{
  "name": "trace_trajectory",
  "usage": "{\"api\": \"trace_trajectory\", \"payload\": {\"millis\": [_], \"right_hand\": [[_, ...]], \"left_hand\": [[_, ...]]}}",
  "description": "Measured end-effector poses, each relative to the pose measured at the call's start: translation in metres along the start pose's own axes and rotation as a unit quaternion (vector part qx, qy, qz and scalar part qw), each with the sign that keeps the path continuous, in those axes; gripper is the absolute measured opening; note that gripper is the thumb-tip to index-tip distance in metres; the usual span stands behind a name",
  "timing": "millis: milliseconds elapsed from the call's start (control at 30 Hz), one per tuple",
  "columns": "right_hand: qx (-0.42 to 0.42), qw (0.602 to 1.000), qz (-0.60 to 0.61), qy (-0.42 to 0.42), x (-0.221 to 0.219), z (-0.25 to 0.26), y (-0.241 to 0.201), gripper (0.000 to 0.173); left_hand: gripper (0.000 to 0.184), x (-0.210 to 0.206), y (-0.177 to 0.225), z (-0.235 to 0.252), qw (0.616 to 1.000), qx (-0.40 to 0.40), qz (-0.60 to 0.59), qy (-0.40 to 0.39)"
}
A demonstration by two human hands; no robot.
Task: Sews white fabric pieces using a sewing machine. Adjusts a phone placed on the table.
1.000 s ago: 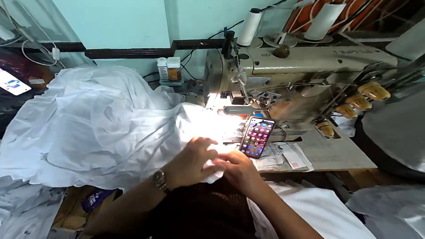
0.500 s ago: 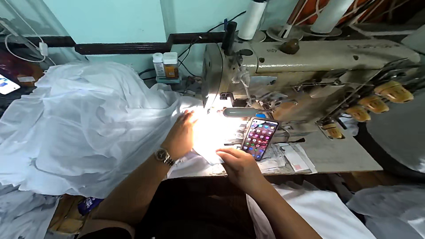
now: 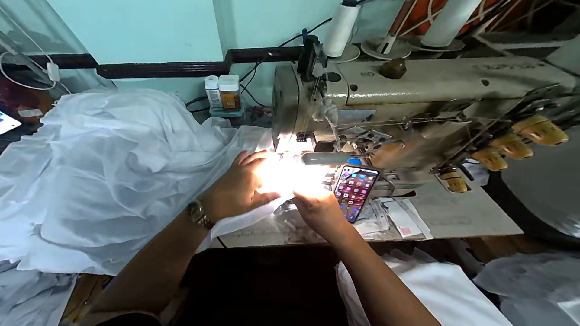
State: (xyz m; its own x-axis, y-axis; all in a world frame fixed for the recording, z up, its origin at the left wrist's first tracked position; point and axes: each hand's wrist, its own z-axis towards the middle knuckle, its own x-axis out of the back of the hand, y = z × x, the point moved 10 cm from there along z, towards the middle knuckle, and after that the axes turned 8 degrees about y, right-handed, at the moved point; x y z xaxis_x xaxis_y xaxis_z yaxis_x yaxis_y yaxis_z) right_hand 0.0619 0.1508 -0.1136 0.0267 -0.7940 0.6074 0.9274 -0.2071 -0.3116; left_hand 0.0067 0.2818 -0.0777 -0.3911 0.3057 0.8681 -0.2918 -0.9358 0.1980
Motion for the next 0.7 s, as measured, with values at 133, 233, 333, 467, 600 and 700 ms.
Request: {"api": "trace_trajectory", "payload": {"millis": [133,233,333,467,600,700], "right_hand": [[-0.015,0.998,0.043,-0.036,-0.004,0.001,0.001,0.023],[-0.008,0.995,0.079,-0.065,0.004,-0.017,-0.018,0.018],[0.010,0.994,0.098,-0.055,0.023,-0.052,-0.046,0.015],[0.052,0.997,0.041,-0.040,0.039,-0.066,-0.060,0.017],[0.079,0.997,-0.020,-0.014,0.050,-0.055,-0.060,0.021],[0.077,0.997,-0.004,-0.007,0.055,-0.057,-0.062,0.025]], "left_hand": [[0.051,0.016,0.088,-0.029,0.990,-0.103,-0.087,-0.036],[0.050,0.014,0.124,-0.045,0.962,-0.151,-0.220,-0.064],[0.054,0.008,0.109,-0.051,0.973,-0.113,-0.200,0.000],[0.055,-0.039,0.080,-0.069,0.996,-0.041,0.016,0.078],[0.013,-0.025,0.037,-0.071,0.974,0.031,0.143,0.174],[0.013,0.005,0.047,-0.072,0.971,0.035,0.162,0.174]]}}
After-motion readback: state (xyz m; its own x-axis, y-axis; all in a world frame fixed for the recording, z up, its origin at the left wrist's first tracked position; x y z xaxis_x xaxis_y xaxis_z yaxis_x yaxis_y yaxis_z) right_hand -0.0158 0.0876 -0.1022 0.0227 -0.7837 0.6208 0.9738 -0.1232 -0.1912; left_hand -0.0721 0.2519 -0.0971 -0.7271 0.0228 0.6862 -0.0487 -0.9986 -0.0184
